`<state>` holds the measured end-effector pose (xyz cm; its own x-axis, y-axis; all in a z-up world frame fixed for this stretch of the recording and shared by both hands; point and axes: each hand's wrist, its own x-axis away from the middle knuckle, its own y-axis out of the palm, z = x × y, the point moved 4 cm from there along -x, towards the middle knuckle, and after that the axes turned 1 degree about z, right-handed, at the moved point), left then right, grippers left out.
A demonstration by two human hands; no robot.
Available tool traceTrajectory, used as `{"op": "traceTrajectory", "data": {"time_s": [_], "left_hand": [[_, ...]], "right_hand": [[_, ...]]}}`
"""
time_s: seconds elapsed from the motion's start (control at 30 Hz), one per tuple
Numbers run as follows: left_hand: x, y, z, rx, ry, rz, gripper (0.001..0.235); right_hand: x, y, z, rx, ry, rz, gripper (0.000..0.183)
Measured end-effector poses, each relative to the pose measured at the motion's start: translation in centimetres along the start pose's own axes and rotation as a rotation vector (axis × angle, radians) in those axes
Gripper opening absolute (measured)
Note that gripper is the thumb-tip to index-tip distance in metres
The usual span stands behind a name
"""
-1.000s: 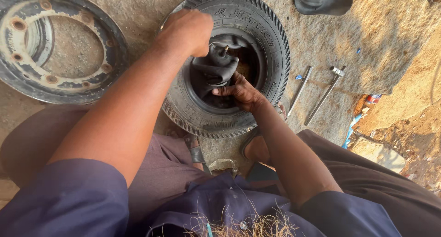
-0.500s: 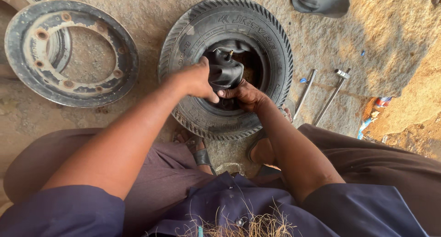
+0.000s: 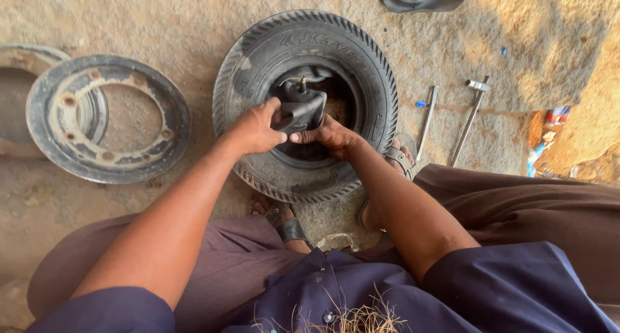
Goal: The person removes an inner tube from a tire, inspects the interior, and then uses a red-handled tool to work on the valve stem area.
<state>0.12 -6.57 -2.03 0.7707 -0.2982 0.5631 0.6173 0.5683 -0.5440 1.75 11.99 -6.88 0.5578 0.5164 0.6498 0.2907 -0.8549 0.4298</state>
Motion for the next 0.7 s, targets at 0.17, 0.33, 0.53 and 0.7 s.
{"op": "traceTrajectory", "data": {"time_s": [0.17,0.33,0.53,0.7], "left_hand": [[-0.9,0.6,-0.9,0.039,0.107,-0.023,0.046],[-0.3,0.2,-0.2,0.055,0.033,0.007,0.049],[-0.1,-0.1,-0.1,0.223,-0.033,0.019,0.031],[0.3,1.0,-1.5,0.406,-0.031,-0.046,0.022]], "right_hand": [[0.1,-0.5,0.4,0.024,0.011,0.033,0.071],[-0.4,-0.5,0.6,0.310,-0.021,0.107,0.073],[0.0,-1.7,0.3,0.171,0.105,0.091,0.085],[0.5,-1.2,1.0,-0.056,0.158,0.020,0.080]]}}
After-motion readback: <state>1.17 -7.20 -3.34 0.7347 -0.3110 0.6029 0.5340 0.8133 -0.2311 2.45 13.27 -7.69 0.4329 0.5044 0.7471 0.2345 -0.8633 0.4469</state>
